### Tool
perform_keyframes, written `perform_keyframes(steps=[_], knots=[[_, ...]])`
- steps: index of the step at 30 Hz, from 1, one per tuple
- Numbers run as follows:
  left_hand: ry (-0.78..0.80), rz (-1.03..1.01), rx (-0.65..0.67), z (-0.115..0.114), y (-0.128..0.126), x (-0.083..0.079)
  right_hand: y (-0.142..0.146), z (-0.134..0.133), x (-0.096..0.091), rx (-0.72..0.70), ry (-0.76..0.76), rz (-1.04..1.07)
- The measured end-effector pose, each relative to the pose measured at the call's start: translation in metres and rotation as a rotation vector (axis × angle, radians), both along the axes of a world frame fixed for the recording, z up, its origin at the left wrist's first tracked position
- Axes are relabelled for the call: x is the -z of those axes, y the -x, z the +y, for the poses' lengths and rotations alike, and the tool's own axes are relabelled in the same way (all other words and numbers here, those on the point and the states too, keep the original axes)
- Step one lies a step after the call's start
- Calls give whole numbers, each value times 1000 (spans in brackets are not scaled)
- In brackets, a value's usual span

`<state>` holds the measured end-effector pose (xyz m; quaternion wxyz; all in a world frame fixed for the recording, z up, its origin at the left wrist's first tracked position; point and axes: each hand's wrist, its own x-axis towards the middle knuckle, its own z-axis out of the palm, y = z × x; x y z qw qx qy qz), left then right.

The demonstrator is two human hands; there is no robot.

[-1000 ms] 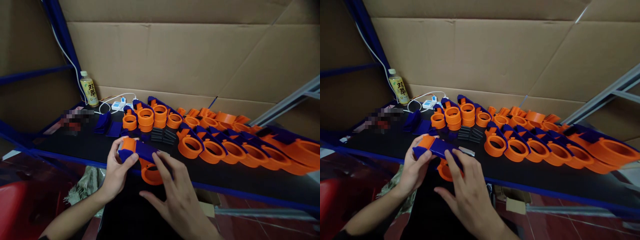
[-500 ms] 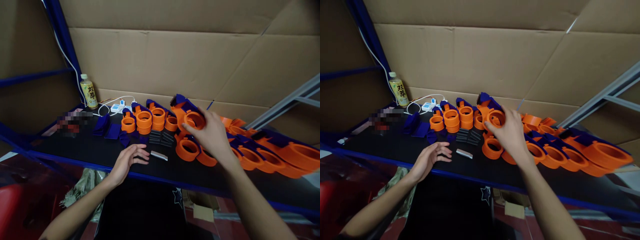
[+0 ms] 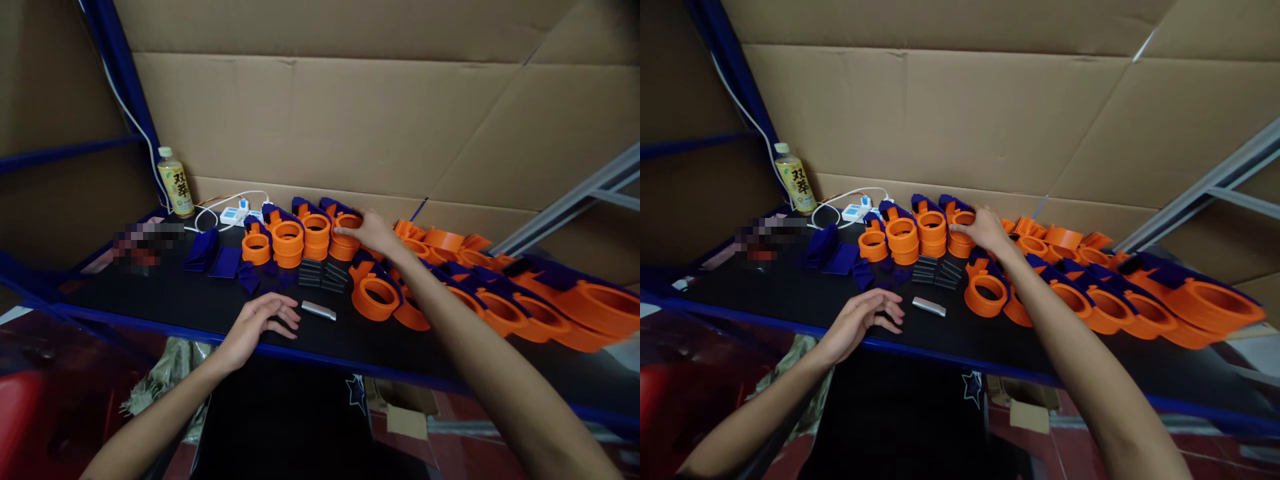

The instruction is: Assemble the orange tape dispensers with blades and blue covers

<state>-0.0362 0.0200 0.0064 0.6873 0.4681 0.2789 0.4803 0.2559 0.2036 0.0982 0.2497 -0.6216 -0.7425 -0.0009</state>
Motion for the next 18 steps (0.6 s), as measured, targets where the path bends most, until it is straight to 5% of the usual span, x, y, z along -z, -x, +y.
perform_keyframes(steps=[18], knots=[[-23,40,3,-1,-1,-2,-3,3,18,-22,-15,-17]])
